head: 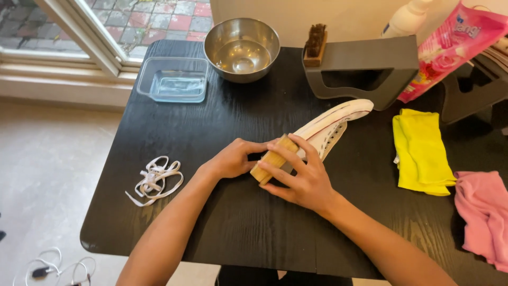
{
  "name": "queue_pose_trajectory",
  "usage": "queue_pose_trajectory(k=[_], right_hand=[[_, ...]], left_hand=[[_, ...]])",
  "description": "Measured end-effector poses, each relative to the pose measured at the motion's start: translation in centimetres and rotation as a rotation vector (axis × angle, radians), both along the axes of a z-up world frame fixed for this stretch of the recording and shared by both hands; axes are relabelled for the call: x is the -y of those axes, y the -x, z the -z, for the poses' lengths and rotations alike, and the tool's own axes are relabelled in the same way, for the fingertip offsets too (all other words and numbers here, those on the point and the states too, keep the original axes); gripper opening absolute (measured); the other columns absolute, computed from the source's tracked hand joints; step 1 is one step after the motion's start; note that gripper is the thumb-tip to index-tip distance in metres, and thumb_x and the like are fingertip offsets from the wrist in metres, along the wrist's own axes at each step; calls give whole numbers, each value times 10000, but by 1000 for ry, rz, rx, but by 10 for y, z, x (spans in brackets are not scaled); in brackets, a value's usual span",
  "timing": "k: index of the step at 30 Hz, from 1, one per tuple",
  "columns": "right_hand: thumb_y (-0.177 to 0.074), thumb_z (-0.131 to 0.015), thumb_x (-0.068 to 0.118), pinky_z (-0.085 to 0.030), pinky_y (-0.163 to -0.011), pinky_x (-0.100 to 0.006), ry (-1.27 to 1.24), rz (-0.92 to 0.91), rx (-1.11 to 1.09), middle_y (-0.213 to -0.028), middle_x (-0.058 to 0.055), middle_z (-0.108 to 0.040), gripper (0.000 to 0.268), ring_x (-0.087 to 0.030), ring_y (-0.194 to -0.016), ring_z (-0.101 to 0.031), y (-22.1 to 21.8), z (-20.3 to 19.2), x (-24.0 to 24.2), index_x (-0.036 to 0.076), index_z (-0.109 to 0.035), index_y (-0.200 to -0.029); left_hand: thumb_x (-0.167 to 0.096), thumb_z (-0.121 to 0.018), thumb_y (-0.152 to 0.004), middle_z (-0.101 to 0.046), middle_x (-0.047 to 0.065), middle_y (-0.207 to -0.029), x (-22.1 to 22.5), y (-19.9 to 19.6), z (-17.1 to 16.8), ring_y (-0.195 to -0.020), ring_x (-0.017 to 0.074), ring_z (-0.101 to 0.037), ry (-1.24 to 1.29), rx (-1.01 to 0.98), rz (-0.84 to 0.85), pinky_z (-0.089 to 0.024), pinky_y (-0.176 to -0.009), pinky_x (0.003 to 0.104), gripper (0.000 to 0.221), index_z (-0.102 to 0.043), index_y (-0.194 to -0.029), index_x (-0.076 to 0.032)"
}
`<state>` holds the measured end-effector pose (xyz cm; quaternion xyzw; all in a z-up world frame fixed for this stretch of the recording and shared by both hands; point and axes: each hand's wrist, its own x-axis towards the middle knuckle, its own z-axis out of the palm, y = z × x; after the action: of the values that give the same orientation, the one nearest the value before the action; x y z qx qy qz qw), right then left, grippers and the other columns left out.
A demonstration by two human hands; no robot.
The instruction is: Brushing the rubber side of a white sneaker with a cleaning brush and solution
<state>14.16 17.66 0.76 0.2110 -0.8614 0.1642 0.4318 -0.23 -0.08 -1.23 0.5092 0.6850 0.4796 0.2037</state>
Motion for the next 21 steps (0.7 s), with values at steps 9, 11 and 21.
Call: queue_pose_trajectory(k=[9,11,21], right_hand=[[-886,-825,399,-373,-1107,-580,87,208,-50,-1404,-166,-604,470,-458,-1260,-527,12,-13,-63,160,-732,-1280],[-847,-845,413,-377,-1104,-569,108,155,-42,-1402,-144,-611,473,-444,-1251,-527,13,-7,-43,182,-746,-1247],[-800,-872,407,-394,-1046,-564,99,139,-60,-1347,-141,-644,457,-389,-1213,-563,20,-5,-64,200,-762,-1193]], left_hand=[[-210,-874,-778,-672,58,-1339,-5,3,-1,-1256,242,-601,-37,19,-7,-513,-1051,382,662,-619,-1388,-171],[-217,-881,-773,-683,57,-1322,-6,4,-9,-1240,240,-614,-36,-3,-11,-521,-1041,384,657,-628,-1377,-169],[-195,-869,-784,-685,81,-1320,-5,-1,-8,-1244,268,-617,25,29,-40,-520,-1041,391,663,-615,-1394,-158]])
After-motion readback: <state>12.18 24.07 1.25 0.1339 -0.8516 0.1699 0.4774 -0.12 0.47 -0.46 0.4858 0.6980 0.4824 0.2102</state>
